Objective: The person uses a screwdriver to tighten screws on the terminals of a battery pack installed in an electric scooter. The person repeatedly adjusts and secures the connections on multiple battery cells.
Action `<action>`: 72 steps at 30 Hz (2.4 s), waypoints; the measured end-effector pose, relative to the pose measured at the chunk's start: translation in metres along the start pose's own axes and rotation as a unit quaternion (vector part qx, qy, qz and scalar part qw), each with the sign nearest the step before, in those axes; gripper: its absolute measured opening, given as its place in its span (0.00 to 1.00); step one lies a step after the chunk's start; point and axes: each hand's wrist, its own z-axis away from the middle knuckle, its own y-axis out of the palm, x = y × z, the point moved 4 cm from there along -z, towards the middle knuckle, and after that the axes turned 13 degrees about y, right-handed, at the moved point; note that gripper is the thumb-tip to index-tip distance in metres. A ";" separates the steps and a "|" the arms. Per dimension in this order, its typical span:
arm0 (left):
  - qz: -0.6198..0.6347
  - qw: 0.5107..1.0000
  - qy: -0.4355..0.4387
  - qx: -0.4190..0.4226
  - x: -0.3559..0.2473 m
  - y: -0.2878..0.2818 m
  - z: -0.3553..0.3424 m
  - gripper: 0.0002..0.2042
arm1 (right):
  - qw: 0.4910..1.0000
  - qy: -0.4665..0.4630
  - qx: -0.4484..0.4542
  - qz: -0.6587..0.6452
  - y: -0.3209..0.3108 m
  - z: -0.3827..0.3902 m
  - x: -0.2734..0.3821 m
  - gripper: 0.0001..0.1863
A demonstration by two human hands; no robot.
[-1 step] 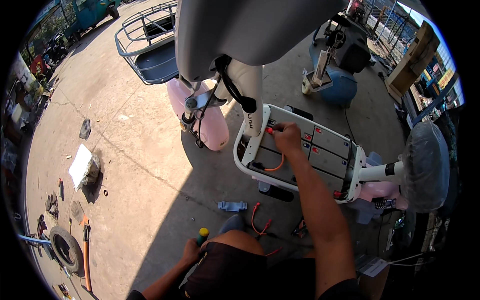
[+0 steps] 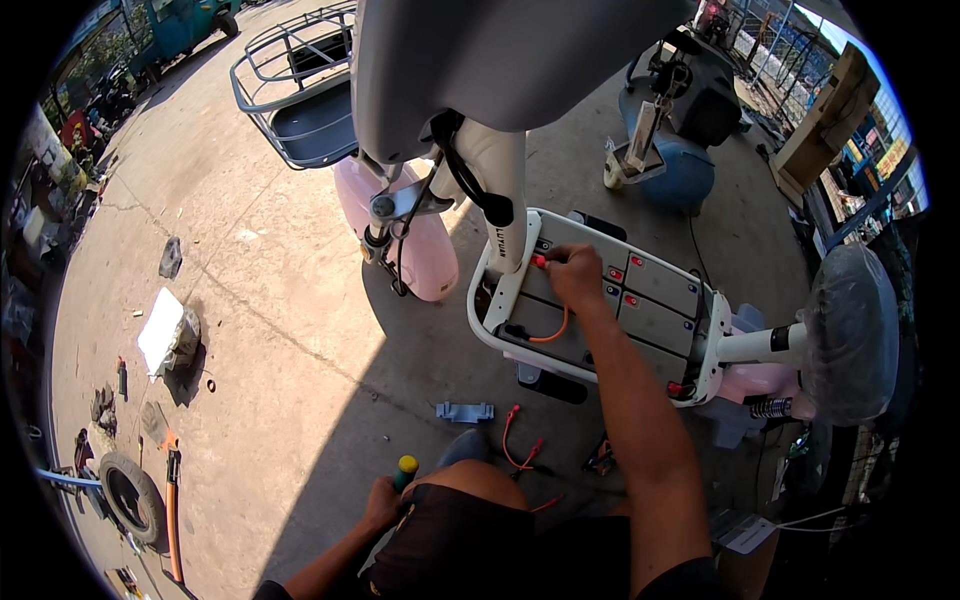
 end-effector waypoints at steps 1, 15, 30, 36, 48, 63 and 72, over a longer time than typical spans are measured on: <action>0.000 1.000 0.004 0.003 -0.001 0.001 -0.001 0.26 | 1.000 0.006 0.005 -0.005 -0.003 0.000 0.001 0.09; 0.027 1.000 -0.008 0.011 -0.008 -0.001 0.002 0.25 | 0.990 0.126 0.039 -0.051 -0.004 -0.012 -0.001 0.10; -0.001 0.999 0.030 -0.035 -0.026 -0.006 0.006 0.21 | 0.972 0.180 0.080 -0.132 0.001 -0.022 -0.018 0.11; 0.008 1.000 0.005 -0.002 -0.019 -0.006 0.005 0.22 | 0.968 0.187 0.077 -0.151 -0.001 -0.019 -0.013 0.10; -0.001 1.000 0.009 0.018 -0.019 -0.002 -0.005 0.19 | 0.972 0.207 0.072 -0.081 -0.005 -0.022 -0.013 0.12; 0.068 0.997 -0.036 -0.020 0.081 0.023 -0.001 0.15 | 0.976 0.164 0.125 -0.064 0.007 -0.028 -0.007 0.11; 0.183 0.982 -0.027 -0.043 0.106 0.023 0.017 0.14 | 0.978 0.072 0.048 0.188 0.012 -0.058 -0.014 0.22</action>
